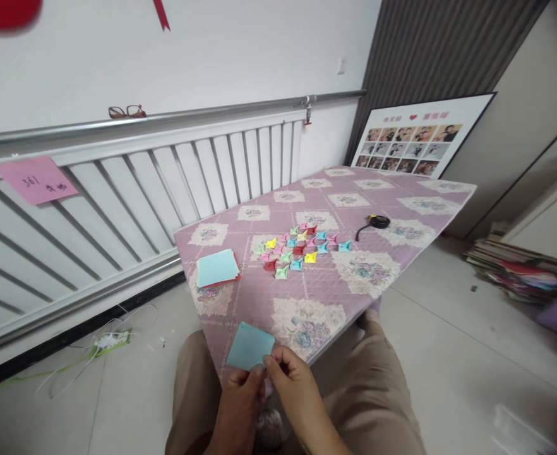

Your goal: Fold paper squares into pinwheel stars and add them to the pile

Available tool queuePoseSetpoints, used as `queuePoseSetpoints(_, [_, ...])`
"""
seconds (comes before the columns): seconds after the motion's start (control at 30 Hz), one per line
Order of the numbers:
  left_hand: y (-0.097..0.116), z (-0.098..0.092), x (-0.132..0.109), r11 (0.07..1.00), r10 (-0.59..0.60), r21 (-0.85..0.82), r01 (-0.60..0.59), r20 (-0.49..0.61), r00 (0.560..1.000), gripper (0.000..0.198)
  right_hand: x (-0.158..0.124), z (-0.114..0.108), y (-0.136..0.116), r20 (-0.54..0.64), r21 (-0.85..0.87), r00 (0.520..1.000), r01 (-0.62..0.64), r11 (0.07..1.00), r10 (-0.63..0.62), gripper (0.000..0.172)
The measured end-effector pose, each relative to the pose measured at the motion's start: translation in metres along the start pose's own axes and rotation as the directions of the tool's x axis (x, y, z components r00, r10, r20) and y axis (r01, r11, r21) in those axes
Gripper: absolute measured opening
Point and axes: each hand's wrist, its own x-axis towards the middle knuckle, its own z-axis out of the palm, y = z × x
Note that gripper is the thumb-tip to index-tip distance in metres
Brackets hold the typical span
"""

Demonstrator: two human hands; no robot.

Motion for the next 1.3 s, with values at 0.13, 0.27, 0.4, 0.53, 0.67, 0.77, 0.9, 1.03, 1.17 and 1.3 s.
queuePoseSetpoints(0.13, [0.003, 0.001, -0.001, 0.999, 0.001, 0.034, -0.002, 0.011, 1.0, 0.053, 0.002, 0.0, 0.004, 0.004, 0.036, 1.0, -0.007, 0.999, 0.007, 0.044])
queuePoseSetpoints(0.27, [0.003, 0.002, -0.002, 0.997, -0.002, 0.076, 0.002, -0.011, 1.0, 0.053, 0.002, 0.0, 0.001, -0.026, 0.055, 0.999, -0.023, 0.998, 0.024, 0.045])
queuePoseSetpoints(0.4, [-0.002, 0.001, 0.0, 0.998, 0.003, 0.064, -0.003, 0.0, 1.0, 0.053, 0.001, 0.0, -0.003, -0.058, 0.072, 0.998, -0.022, 0.997, 0.026, 0.045])
queuePoseSetpoints(0.53, [-0.007, -0.002, 0.004, 0.997, 0.0, 0.081, 0.0, 0.007, 1.0, 0.053, 0.002, -0.002, -0.005, -0.069, 0.083, 0.997, -0.028, 0.996, 0.034, 0.044])
queuePoseSetpoints(0.67, [-0.01, -0.003, 0.005, 0.996, -0.017, 0.084, 0.018, -0.01, 1.0, 0.053, 0.002, -0.005, -0.007, -0.064, 0.077, 0.997, -0.033, 0.996, 0.038, 0.044])
queuePoseSetpoints(0.77, [-0.011, -0.003, 0.004, 0.999, -0.011, 0.053, 0.01, 0.026, 1.0, 0.053, 0.001, -0.006, -0.006, -0.066, 0.072, 0.997, -0.025, 0.997, 0.03, 0.042])
queuePoseSetpoints(0.9, [-0.011, -0.002, 0.005, 0.997, -0.027, 0.07, 0.025, 0.033, 0.999, 0.053, 0.001, -0.007, -0.004, -0.056, 0.105, 0.998, -0.028, 0.994, 0.034, 0.04])
queuePoseSetpoints(1.03, [-0.011, -0.001, 0.005, 0.992, -0.02, 0.126, 0.017, 0.029, 0.999, 0.052, 0.003, -0.009, -0.004, -0.072, 0.111, 0.996, -0.036, 0.993, 0.044, 0.038])
queuePoseSetpoints(1.17, [-0.012, -0.002, 0.006, 0.989, -0.033, 0.142, 0.029, 0.023, 0.999, 0.052, 0.002, -0.012, -0.004, -0.096, 0.099, 0.995, -0.027, 0.995, 0.036, 0.035])
queuePoseSetpoints(1.3, [-0.012, -0.001, 0.007, 0.984, -0.052, 0.17, 0.05, 0.009, 0.999, 0.053, 0.002, -0.012, -0.004, -0.104, 0.127, 0.993, -0.049, 0.991, 0.063, 0.037])
